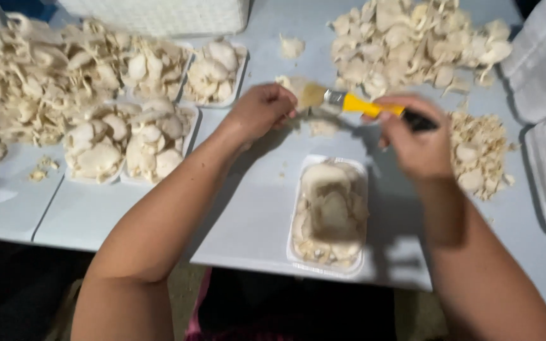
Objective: Cleaning oyster mushrooms with a brush and arranging them into plastic trays for packaging.
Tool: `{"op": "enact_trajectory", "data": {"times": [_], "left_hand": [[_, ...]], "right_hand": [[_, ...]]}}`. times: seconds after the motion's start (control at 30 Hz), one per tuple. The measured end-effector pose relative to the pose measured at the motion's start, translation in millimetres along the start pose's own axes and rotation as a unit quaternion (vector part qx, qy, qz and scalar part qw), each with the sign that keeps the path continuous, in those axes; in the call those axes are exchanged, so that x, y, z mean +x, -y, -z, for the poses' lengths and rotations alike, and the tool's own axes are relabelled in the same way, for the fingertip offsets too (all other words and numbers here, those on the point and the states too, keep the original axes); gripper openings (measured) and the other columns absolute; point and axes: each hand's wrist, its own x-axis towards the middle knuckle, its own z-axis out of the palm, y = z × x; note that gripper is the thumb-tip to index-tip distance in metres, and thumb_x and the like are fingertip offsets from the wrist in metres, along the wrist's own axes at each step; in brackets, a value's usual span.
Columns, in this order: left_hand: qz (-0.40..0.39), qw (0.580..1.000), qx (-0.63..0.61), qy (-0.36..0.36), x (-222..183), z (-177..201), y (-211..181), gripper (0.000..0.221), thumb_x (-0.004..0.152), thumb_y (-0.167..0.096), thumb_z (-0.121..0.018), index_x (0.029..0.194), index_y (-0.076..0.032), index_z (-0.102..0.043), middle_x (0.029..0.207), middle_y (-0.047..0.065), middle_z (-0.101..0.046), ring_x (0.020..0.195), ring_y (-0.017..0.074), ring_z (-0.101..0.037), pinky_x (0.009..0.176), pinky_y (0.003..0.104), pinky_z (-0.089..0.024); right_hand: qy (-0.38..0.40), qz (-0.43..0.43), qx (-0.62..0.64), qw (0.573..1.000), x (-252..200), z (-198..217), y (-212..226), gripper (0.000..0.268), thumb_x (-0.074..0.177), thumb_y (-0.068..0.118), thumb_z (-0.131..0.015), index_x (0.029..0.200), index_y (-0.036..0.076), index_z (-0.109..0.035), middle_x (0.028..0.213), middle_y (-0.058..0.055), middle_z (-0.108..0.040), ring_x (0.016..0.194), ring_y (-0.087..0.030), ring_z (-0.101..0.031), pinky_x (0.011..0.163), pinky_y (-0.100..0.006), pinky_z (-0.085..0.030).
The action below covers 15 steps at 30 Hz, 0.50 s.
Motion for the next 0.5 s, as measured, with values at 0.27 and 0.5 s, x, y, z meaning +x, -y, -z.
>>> {"op": "enact_trajectory", "data": {"times": [0.27, 0.5], "left_hand": [[-0.208, 0.962, 0.178, 0.001, -114.9, -11.3, -26.4, 0.011, 0.096, -0.009, -0.063, 0.094, -0.013, -0.073, 0.094, 0.002, -0.074, 0.085, 0.0168, -0.068, 0.079, 0.032, -0.053], [-0.356, 0.898, 0.252, 0.061, -218.5, -48.3, -41.6, 0.013, 0.1, -0.004, -0.059, 0.09, -0.002, -0.067, 0.085, 0.011, -0.063, 0.079, 0.0304, -0.061, 0.077, 0.045, -0.05]], "right_hand": [[-0.018, -0.036, -0.083, 0.996, 4.2, 19.0, 8.8, 0.013, 0.117, 0.006, -0.06, 0.121, -0.004, -0.068, 0.108, -0.018, -0.069, 0.1, -0.025, -0.078, 0.063, -0.026, -0.054], [0.004, -0.026, -0.104, 0.994, 1.0, 8.5, 14.2, 0.012, 0.113, -0.004, -0.058, 0.118, -0.004, -0.069, 0.111, -0.019, -0.067, 0.1, -0.025, -0.079, 0.063, -0.027, -0.055]]}}
